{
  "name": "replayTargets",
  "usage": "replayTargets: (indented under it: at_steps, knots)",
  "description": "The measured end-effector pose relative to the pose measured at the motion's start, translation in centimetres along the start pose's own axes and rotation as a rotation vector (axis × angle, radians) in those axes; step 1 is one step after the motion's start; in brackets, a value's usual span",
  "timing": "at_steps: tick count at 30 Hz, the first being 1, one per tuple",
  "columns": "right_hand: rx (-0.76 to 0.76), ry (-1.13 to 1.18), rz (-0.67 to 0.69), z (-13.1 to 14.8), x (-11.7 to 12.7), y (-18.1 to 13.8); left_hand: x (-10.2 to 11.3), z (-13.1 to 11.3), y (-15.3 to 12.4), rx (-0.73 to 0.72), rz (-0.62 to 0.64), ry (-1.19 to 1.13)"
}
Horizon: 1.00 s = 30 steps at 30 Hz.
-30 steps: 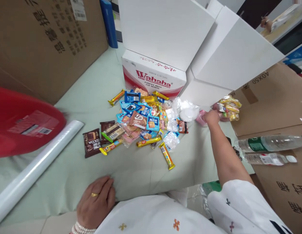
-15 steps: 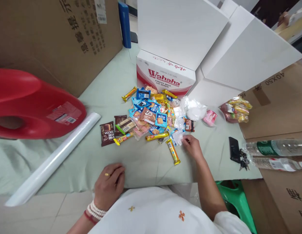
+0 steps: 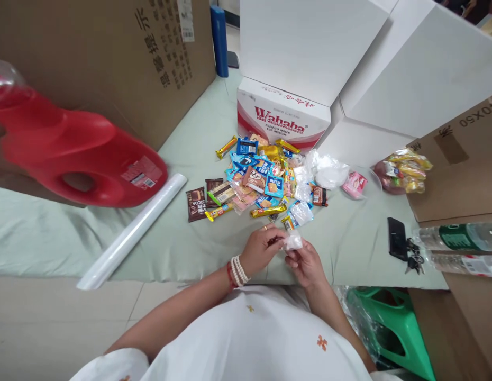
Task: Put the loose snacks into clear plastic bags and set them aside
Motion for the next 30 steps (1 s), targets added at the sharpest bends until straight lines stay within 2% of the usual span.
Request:
replayTargets:
  at_steps: [4, 7, 11, 14, 17, 20, 22, 24, 25, 27, 29, 30]
  knots:
    - [0.01, -0.097, -0.016, 1.4, 1.0, -0.2, 1.4, 2.9, -0.6, 0.205, -0.088, -0.215]
    - [0.106, -0.253, 0.023, 2.0, 1.1, -0.3, 2.2, 4.1, -1.6, 0.314, -0.139, -0.258]
    - [0.239, -0.519, 0.151, 0.7, -1.1, 0.1, 2.0, 3.2, -2.2, 0.27, -0.15, -0.115]
    - [0.293, -0.523, 0.143, 0.6, -1.7, 0.7, 2.6, 2.6, -2.3, 0.238, -0.222, -0.099]
    - [0.224, -0.508, 0.149, 1.4, -1.1, 1.1, 3.6, 3.3, -2.5, 0.306, -0.26, -0.184]
    - [0.05, -0.526, 0.186, 2.0, 0.0, 0.8, 4.2, 4.5, -2.5, 0.399, -0.271, -0.355]
    - [-0.05, -0.498, 0.196, 2.4, 0.7, 0.6, 4.1, 5.0, -2.5, 0.442, -0.243, -0.505]
    - [-0.063, -0.466, 0.164, 3.3, 1.3, 0.7, 3.6, 5.0, -2.3, 0.452, -0.173, -0.587]
    - [-0.012, -0.462, 0.119, 4.1, 1.7, 0.9, 3.5, 4.9, -2.2, 0.44, -0.136, -0.588]
    - [0.206, -0.488, -0.037, 6.4, 2.7, 1.2, 3.4, 4.5, -2.1, 0.389, -0.087, -0.529]
    - [0.428, -0.499, -0.206, 8.6, 3.5, 0.9, 3.7, 4.0, -2.0, 0.326, -0.097, -0.428]
    - [0.463, -0.494, -0.245, 8.9, 3.5, 0.7, 4.0, 3.7, -2.1, 0.296, -0.119, -0.373]
Point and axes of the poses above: each hand's wrist, its own y-axis towards the middle knuckle, its own x-axis out of the back of the hand, z = x × y, the point moved 7 cm from there along y, towards the middle knuckle, and after that the axes turned 13 degrees about y, right-handed, at the moved point
